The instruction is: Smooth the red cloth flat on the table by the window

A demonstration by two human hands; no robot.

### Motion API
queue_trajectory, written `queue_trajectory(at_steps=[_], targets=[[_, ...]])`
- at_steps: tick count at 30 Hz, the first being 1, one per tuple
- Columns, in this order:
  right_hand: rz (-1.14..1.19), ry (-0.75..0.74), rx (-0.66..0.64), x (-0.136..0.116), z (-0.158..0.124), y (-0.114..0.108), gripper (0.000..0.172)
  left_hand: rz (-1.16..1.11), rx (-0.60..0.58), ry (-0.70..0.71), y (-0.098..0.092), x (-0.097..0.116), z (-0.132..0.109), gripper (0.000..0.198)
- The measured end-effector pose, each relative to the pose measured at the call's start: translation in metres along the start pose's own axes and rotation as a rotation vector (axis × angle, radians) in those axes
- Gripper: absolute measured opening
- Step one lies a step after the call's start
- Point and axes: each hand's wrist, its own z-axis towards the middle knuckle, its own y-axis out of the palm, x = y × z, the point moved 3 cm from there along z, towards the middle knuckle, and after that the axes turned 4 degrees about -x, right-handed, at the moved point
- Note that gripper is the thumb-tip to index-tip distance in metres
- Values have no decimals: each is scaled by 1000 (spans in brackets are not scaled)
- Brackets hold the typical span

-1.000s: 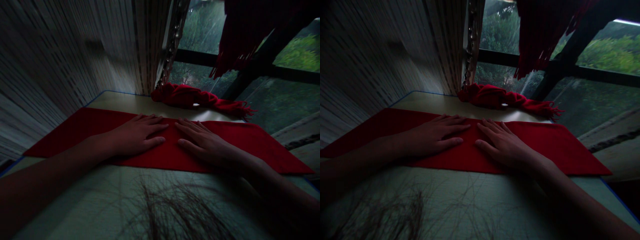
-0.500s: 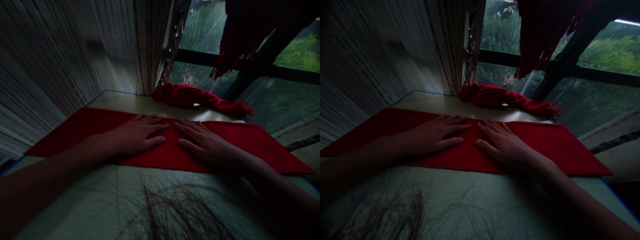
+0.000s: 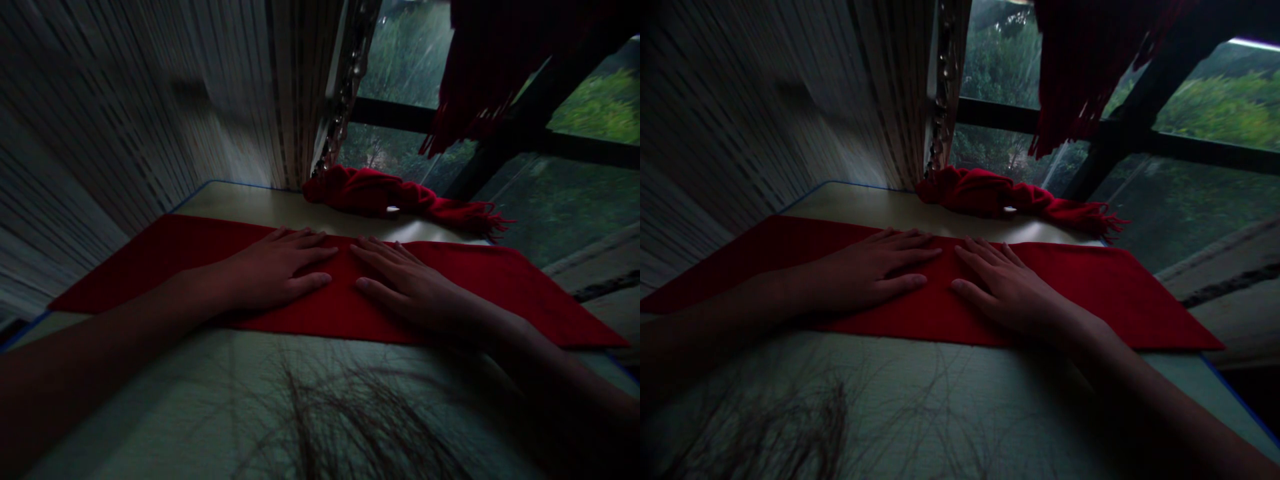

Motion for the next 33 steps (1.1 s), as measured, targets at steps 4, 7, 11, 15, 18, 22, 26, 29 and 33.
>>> queue_trajectory(at_steps=[4, 7, 11, 15, 18, 22, 26, 29, 33], targets=[[5, -13, 15, 1, -1, 0, 73, 5, 1, 3, 0, 0, 0, 60], [-9, -3, 3, 0, -1, 0, 75, 0, 5, 4, 0, 0, 0, 61], [-17, 3, -13, -1, -1, -1, 78, -9, 2, -1, 0, -1, -1, 61], [-10, -3, -8, -1, -1, -1, 77, -8, 4, 4, -1, 0, -1, 61], [-15, 1, -13, -1, 0, 0, 77, -10, 8, 6, -1, 0, -1, 61], [-17, 15, -25, -2, -1, 0, 80, -9, 5, 1, 1, -1, -1, 61], [-1, -3, -39, -3, -2, -4, 79, 7, 5, -4, 2, -1, 0, 61], [4, 14, -17, -2, -1, -5, 76, 11, 4, -10, 2, 0, -1, 62], [9, 44, 15, 3, 1, -1, 79, 5, 14, -31, 1, 0, -1, 72]])
